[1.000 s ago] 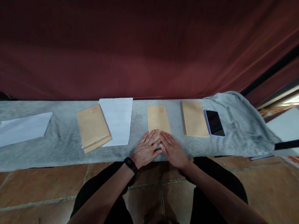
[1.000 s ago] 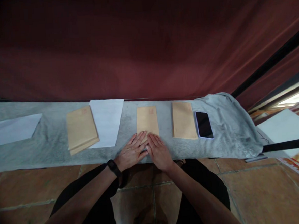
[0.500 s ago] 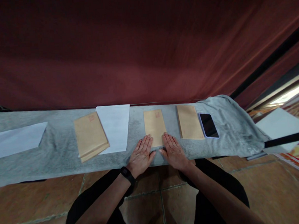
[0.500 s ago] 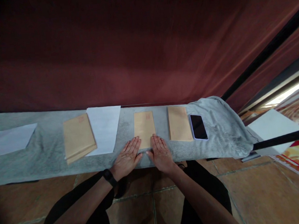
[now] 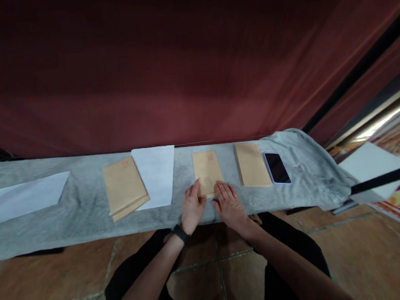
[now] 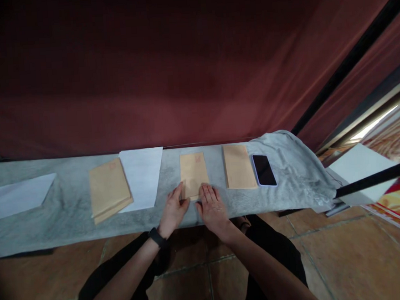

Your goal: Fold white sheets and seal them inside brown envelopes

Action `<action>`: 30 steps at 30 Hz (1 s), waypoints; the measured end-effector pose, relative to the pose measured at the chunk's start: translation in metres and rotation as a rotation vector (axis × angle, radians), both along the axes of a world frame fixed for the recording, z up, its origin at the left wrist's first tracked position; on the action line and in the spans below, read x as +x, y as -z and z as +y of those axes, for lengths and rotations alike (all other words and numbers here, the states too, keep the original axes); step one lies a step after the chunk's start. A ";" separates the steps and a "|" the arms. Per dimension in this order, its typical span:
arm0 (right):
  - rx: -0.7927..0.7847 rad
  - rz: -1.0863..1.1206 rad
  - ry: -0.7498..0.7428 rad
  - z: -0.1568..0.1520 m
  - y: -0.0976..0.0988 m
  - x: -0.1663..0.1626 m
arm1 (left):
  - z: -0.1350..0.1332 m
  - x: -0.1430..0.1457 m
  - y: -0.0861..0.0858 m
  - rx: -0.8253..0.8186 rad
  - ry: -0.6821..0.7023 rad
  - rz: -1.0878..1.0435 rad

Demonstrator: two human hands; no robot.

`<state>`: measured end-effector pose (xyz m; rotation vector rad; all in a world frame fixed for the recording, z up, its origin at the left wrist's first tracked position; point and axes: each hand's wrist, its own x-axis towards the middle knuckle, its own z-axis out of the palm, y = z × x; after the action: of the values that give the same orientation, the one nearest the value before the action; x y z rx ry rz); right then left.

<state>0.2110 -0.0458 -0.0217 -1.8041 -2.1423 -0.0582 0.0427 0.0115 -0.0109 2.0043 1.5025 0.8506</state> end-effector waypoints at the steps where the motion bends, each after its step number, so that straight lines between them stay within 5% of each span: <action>1: -0.006 -0.005 0.006 0.000 0.000 -0.002 | 0.004 0.003 0.001 -0.050 -0.051 -0.091; 6: -0.035 -0.016 0.077 0.003 -0.004 -0.011 | 0.014 0.014 0.000 -0.335 -0.187 -0.535; 11: -0.019 0.047 0.133 0.015 -0.022 -0.006 | 0.008 0.021 -0.025 -0.470 0.069 -0.809; 14: -0.033 0.344 0.201 0.025 -0.038 0.015 | 0.007 0.024 -0.041 -0.551 0.164 -0.887; 22: 0.002 1.590 0.415 0.032 -0.045 0.090 | 0.009 0.025 -0.044 -0.604 0.198 -0.695; 30: -0.186 1.789 0.517 0.016 -0.018 0.117 | 0.016 0.028 -0.027 -0.568 0.226 -0.542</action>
<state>0.3276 -0.0301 -0.0034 -1.3157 -0.4064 1.1448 0.0708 0.0276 0.0159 1.3512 1.0304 0.6948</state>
